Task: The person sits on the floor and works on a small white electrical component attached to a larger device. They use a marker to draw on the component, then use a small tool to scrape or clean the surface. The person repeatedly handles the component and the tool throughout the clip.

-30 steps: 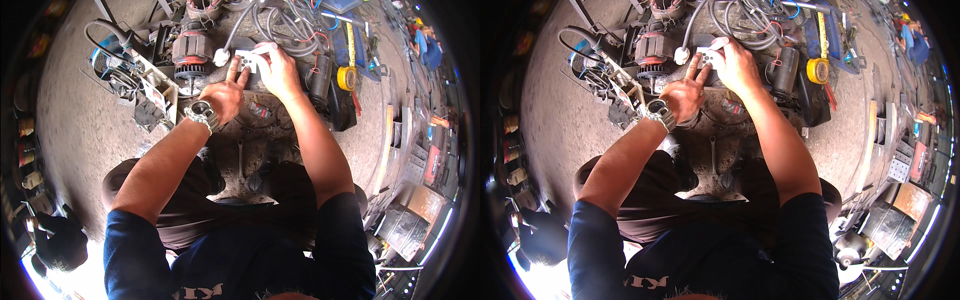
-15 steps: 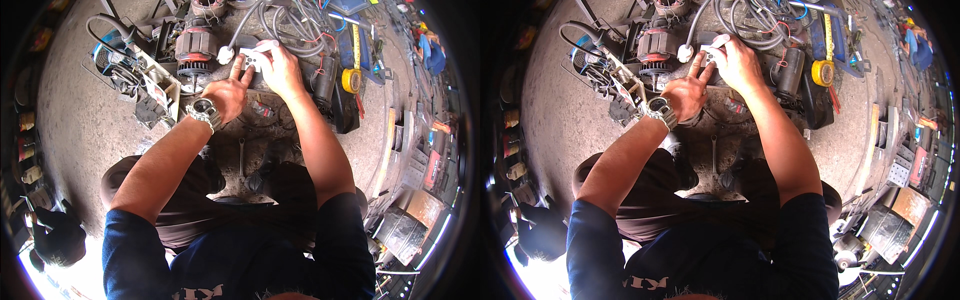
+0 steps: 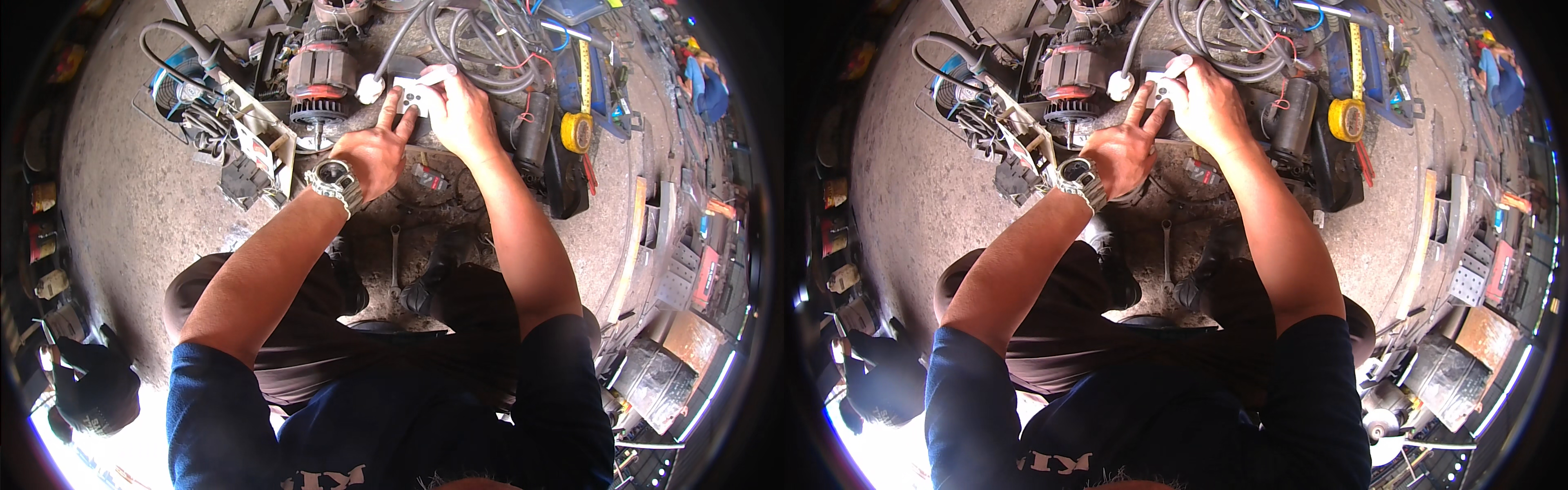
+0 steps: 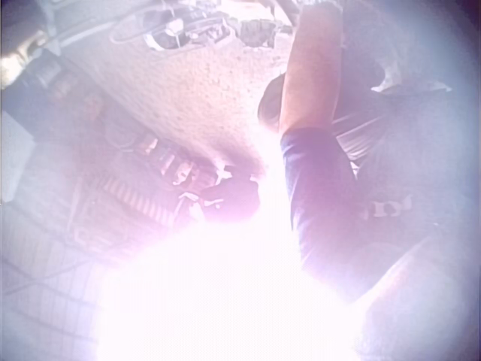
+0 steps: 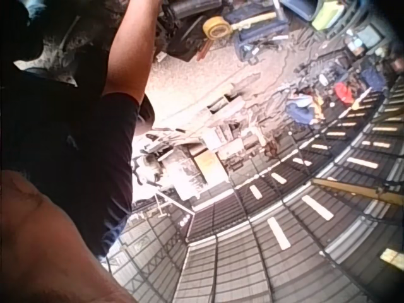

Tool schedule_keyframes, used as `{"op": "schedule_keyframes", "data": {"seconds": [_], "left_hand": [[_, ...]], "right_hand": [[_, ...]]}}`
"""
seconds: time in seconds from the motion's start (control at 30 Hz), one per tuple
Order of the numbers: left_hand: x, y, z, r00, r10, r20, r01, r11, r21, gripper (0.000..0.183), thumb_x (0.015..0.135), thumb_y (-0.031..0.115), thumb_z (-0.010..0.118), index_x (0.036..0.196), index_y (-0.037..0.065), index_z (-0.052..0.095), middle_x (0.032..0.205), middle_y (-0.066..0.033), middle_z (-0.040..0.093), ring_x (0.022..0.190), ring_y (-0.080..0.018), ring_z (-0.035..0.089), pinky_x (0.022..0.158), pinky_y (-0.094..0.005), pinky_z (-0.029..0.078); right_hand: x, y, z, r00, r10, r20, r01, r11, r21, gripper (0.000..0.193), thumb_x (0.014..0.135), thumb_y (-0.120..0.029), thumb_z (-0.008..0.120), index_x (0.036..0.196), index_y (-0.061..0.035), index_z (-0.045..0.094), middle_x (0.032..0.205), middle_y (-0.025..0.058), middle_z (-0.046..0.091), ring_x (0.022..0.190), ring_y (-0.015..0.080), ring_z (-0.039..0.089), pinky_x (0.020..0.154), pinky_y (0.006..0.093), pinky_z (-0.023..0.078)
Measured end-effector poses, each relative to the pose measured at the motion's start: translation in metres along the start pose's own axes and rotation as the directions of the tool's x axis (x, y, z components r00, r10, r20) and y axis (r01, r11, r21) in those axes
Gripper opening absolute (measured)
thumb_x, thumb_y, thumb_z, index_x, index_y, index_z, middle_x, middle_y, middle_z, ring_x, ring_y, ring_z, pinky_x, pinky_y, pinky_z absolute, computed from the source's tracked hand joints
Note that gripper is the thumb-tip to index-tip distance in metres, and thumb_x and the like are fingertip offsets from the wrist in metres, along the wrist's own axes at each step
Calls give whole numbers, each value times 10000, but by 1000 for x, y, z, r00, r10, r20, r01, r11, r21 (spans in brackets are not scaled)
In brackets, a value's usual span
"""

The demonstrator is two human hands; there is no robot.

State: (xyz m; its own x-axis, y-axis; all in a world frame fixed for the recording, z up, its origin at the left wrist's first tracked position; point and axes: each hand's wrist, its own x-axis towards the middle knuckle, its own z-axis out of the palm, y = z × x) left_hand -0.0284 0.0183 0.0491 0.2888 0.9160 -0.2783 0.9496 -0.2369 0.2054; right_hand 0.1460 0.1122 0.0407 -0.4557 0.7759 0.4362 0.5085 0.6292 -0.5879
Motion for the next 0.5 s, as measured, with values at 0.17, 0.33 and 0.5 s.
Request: {"op": "schedule_keyframes", "data": {"seconds": [0.17,0.33,0.5], "left_hand": [[-2,2,-7,1000,-10,24,10,1000,-4,879,1005,282,687,1738,84,244,1791,-346,101,958,-392,816,801,-471,685],[0,1,-2,1000,-10,11,10,1000,-11,874,1002,279,683,1739,91,252,1796,-336,102,979,-393,814,805,-469,686],[1,1,-2,1000,-18,25,18,1000,-7,868,1000,275,678,1739,97,260,1799,-329,100,991,-391,812,806,-468,685]], "right_hand": [[2,0,0,998,-55,-8,56,996,71,178,1022,-159,731,1154,-85,637,1105,144,763,971,416,759,824,506,619],[1,0,1,998,-57,-2,57,998,-21,181,1027,-164,729,1161,-93,631,1116,142,768,989,407,760,844,498,622],[-2,3,3,1000,3,-4,-3,999,48,210,1024,-165,728,1192,-83,632,1123,148,769,998,405,763,850,495,623]]}}
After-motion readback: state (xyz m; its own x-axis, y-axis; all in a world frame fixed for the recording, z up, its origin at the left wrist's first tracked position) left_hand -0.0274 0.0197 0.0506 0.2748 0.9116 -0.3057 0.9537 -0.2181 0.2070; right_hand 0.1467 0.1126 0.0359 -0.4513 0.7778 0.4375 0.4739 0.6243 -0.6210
